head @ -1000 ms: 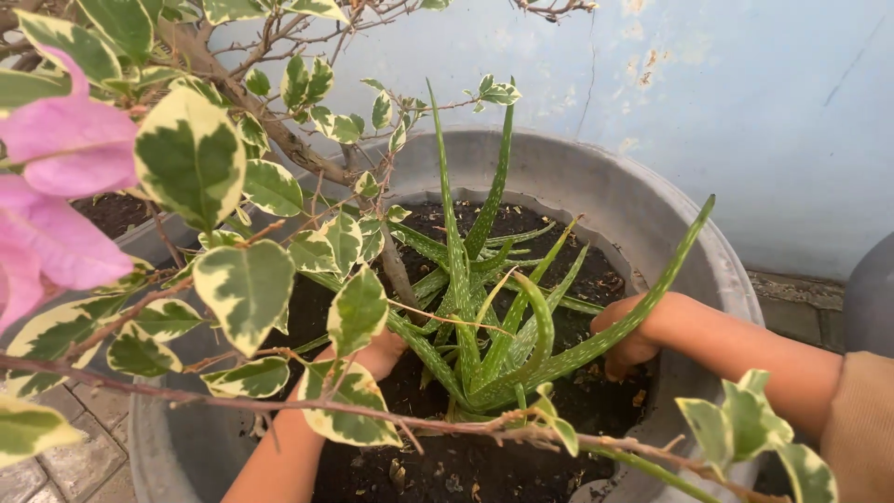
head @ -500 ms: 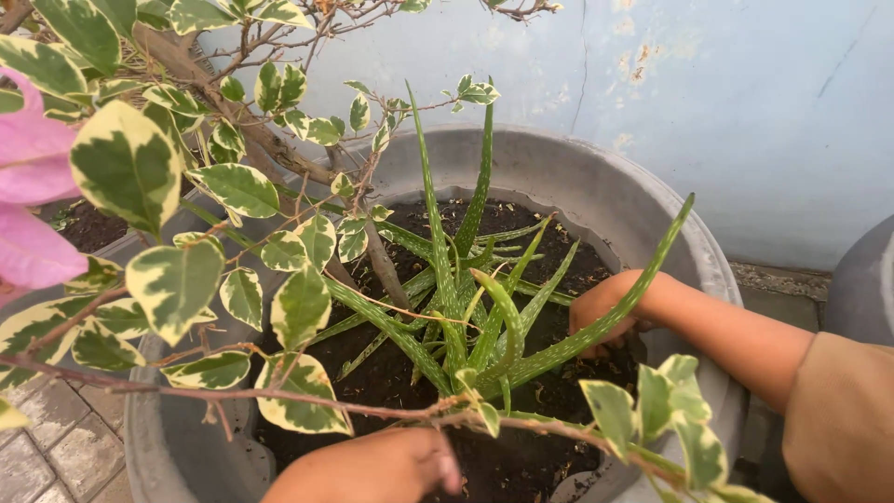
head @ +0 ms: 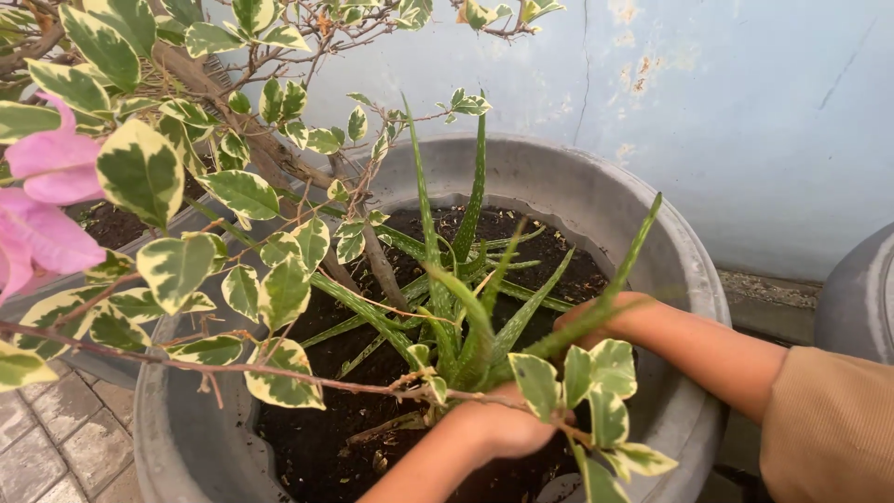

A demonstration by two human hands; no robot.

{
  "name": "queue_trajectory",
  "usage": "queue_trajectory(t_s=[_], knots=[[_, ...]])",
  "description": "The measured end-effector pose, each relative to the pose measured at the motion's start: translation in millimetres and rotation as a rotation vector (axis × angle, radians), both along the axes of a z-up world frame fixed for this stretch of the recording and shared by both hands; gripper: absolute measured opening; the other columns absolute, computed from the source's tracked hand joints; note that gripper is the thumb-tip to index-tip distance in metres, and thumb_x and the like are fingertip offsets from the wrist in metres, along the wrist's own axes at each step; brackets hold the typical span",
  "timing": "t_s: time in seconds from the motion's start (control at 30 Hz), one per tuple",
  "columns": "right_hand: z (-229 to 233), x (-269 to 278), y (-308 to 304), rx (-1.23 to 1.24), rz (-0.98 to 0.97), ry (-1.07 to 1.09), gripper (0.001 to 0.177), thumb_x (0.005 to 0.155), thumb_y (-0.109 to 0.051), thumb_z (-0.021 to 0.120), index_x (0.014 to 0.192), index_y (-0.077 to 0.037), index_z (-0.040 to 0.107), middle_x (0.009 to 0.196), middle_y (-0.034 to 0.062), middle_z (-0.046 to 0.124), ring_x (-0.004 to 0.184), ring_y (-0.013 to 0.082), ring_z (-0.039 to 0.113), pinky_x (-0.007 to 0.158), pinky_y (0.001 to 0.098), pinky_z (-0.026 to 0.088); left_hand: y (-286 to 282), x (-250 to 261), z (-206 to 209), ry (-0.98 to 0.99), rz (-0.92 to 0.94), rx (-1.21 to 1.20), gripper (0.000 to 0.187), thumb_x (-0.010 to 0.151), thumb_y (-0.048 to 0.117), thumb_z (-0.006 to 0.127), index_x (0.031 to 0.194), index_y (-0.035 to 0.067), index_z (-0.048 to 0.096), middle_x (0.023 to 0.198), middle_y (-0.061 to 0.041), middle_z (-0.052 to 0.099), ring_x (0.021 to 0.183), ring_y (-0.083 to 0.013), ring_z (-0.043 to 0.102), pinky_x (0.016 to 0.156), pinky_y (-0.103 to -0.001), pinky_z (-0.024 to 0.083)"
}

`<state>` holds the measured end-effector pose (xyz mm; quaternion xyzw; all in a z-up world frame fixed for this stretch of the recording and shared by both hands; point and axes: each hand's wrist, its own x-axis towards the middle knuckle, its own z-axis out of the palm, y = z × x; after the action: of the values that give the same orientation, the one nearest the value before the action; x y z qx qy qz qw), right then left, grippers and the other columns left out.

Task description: Picking up dead leaves and plant debris from potted plants and garden beds.

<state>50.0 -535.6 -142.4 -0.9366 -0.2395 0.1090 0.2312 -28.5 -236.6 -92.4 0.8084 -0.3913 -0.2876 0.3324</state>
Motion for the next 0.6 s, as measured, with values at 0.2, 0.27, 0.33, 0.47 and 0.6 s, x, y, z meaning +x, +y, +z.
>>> queue_trajectory(t_s=[0.2, 0.27, 0.33, 0.47, 0.6], knots=[[121, -20, 98, -0.339, -0.213, 0.438, 0.033, 0.089, -0.033, 0.069, 0.084, 0.000, 0.072, 0.072, 0.0072, 0.064, 0.061, 0.0166, 0.059, 0.055, 0.0354, 0.048, 11, 27, -4, 0.031, 0.093, -0.132, 0.066, 0.093, 0.025, 0.074, 0.144, -0.005, 0.044, 0.117, -0.018, 0.071, 0.099, -0.0171, 0.068, 0.086, -0.033, 0.057], [116, -10, 83, -0.012, -0.343, 0.582, 0.021, 0.084, -0.019, 0.067, 0.069, -0.003, 0.065, 0.061, 0.0013, 0.058, 0.052, 0.0138, 0.051, 0.047, 0.0321, 0.040, 10, 21, 21, 0.052, 0.189, 0.100, 0.090, 0.095, 0.016, 0.054, 0.164, 0.004, -0.002, 0.107, -0.022, 0.072, 0.080, -0.0211, 0.064, 0.075, -0.035, 0.058], [142, -21, 92, 0.093, -0.441, 0.648, 0.020, 0.083, -0.016, 0.066, 0.069, -0.004, 0.069, 0.063, 0.0026, 0.064, 0.054, 0.0135, 0.056, 0.050, 0.0304, 0.044, 9, 20, 31, 0.127, 0.312, 0.012, 0.091, 0.095, 0.012, 0.054, 0.163, 0.003, -0.006, 0.111, -0.012, 0.054, 0.082, -0.0187, 0.066, 0.078, -0.034, 0.059], [147, -15, 83, 0.360, -0.555, 0.647, 0.016, 0.080, -0.011, 0.066, 0.066, -0.006, 0.062, 0.065, 0.0015, 0.068, 0.054, 0.0117, 0.053, 0.049, 0.0294, 0.044, 10, 23, 32, 0.141, 0.506, -0.060, 0.077, 0.098, 0.014, 0.046, 0.162, 0.002, 0.005, 0.102, -0.016, 0.066, 0.073, -0.0205, 0.062, 0.071, -0.036, 0.055], [141, -4, 61, 0.338, -0.318, 0.620, 0.029, 0.082, -0.012, 0.070, 0.064, -0.009, 0.047, 0.062, -0.0018, 0.047, 0.053, 0.0093, 0.043, 0.044, 0.0296, 0.035, 30, 22, 63, 0.346, 0.577, -0.103, 0.071, 0.099, 0.017, 0.043, 0.163, 0.009, 0.015, 0.098, -0.013, 0.070, 0.067, -0.0170, 0.054, 0.065, -0.032, 0.050]])
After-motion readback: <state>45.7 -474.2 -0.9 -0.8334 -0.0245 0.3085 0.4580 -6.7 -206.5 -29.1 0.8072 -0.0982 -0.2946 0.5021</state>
